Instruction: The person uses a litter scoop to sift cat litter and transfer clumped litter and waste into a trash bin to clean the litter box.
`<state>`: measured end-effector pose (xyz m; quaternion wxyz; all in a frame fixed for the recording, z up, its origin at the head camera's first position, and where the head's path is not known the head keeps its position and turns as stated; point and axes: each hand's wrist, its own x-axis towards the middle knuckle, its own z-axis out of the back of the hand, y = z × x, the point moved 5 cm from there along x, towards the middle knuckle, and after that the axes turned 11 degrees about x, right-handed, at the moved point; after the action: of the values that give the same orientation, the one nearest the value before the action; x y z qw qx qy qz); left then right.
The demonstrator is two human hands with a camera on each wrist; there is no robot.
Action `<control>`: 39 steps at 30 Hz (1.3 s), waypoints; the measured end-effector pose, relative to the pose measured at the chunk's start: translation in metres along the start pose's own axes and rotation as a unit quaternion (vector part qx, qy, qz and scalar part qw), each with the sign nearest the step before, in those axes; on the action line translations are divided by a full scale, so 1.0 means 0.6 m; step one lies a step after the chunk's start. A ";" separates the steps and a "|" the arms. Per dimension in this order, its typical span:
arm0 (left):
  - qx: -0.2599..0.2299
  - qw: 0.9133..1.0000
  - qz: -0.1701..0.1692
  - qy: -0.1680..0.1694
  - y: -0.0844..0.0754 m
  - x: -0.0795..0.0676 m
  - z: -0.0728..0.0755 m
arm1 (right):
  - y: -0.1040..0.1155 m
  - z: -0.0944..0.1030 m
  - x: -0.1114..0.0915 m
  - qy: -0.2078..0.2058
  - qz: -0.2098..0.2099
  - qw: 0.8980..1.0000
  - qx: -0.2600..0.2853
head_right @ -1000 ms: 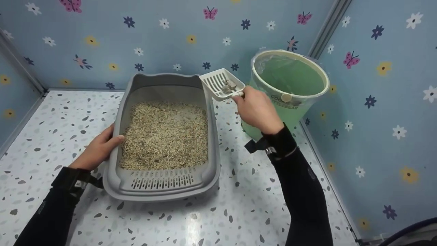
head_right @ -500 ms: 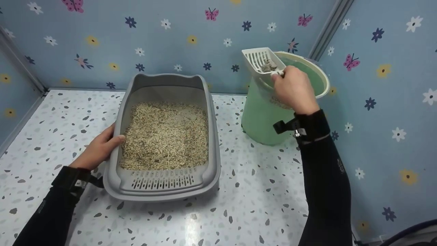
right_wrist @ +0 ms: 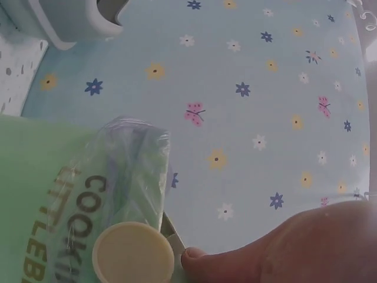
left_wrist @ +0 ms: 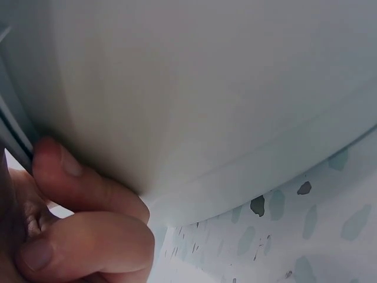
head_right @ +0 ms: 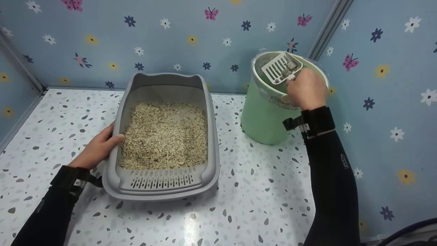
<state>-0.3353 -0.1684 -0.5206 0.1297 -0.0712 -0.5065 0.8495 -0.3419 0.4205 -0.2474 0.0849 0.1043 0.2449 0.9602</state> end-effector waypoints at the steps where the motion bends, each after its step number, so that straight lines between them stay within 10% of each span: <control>1: 0.000 1.000 0.000 0.000 0.000 0.000 0.000 | -0.001 0.000 0.001 -0.003 0.000 1.000 -0.005; 13: -0.007 1.000 0.008 0.005 0.003 -0.001 -0.002 | -0.003 -0.005 -0.002 -0.026 -0.004 0.998 -0.048; 21: -0.003 1.000 -0.003 0.002 0.000 -0.002 -0.002 | 0.004 -0.015 -0.013 -0.088 0.068 0.991 -0.074; 28: -0.004 1.000 -0.012 0.002 -0.003 0.001 -0.002 | 0.008 -0.009 -0.019 -0.089 0.035 0.994 -0.049; 39: -0.001 1.000 0.004 0.002 -0.001 -0.002 -0.001 | 0.124 -0.049 -0.096 -0.125 0.155 0.977 0.070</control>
<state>-0.3339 -0.1679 -0.5204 0.1275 -0.0751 -0.5066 0.8494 -0.3018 0.3307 -0.2453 -0.0429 0.2662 0.2799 0.9214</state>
